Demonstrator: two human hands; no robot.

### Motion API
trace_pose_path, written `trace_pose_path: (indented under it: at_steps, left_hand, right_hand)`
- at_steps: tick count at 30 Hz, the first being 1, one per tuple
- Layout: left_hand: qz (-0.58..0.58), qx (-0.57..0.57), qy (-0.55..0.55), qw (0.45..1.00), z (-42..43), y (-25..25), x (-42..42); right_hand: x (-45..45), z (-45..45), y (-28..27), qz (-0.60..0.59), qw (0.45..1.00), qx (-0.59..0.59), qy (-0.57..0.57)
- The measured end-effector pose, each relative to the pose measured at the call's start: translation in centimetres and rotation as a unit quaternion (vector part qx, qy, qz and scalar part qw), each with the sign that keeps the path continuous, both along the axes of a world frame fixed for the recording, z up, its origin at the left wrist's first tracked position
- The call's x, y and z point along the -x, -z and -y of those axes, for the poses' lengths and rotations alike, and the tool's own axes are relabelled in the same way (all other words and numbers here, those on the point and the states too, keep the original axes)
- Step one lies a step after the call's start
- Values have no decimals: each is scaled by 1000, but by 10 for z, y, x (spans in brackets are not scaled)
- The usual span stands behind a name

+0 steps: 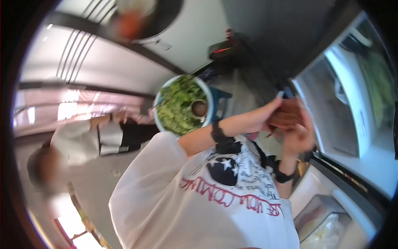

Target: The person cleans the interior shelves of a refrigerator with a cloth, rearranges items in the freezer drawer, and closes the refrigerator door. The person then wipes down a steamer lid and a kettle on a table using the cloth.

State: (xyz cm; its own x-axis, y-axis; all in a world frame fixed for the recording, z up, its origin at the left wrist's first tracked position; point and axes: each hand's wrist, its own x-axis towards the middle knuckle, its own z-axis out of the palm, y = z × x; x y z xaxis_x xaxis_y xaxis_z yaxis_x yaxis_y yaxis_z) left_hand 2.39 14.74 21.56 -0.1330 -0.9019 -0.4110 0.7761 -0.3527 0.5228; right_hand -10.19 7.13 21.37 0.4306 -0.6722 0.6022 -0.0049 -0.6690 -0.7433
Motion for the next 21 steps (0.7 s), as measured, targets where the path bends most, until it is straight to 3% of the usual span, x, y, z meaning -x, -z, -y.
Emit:
trace_pose_path:
  at_steps: [1,2,3,7,9,10,11,12,13,14,16,17,19,20,21]
  left_hand:
    - [-23,-59,-14,998,4,3,0]
    - [-54,-47,12,997,9,23,-5]
    - [37,-57,-13,998,15,28,0]
    - [57,-11,13,998,41,88,11]
    - [129,-15,-28,991,59,105,17]
    - [128,-10,-21,991,66,121,23]
    - [309,4,-84,947,75,143,35]
    - [477,20,-145,866,84,155,45]
    - [575,20,-98,812,94,151,47]
    - [576,25,-85,813,103,148,50]
    - [642,134,1,755,124,127,57]
    - [636,143,9,758,136,129,58]
    - [558,231,134,786,163,144,60]
    - [507,220,143,821,170,152,64]
    - [511,223,149,817,175,153,67]
  right_hand:
    - [-7,-3,3,-6,996,-72,-49]
    - [-17,-7,-3,-21,991,-121,-49]
    - [-22,-7,-6,-65,995,-73,-24]
    - [-3,3,29,-105,992,-62,23]
    - [10,19,48,-79,966,-246,-12]
    - [13,26,60,-78,967,-243,-4]
    - [16,35,75,-30,938,-342,54]
    - [19,45,89,20,893,-436,112]
    - [21,51,100,26,891,-437,121]
    - [26,56,112,56,862,-481,150]
    - [39,68,136,120,808,-551,170]
    - [50,69,145,147,797,-554,193]
    - [67,74,135,170,787,-548,227]
    - [78,75,135,194,790,-533,234]
    - [85,79,132,220,795,-514,237]
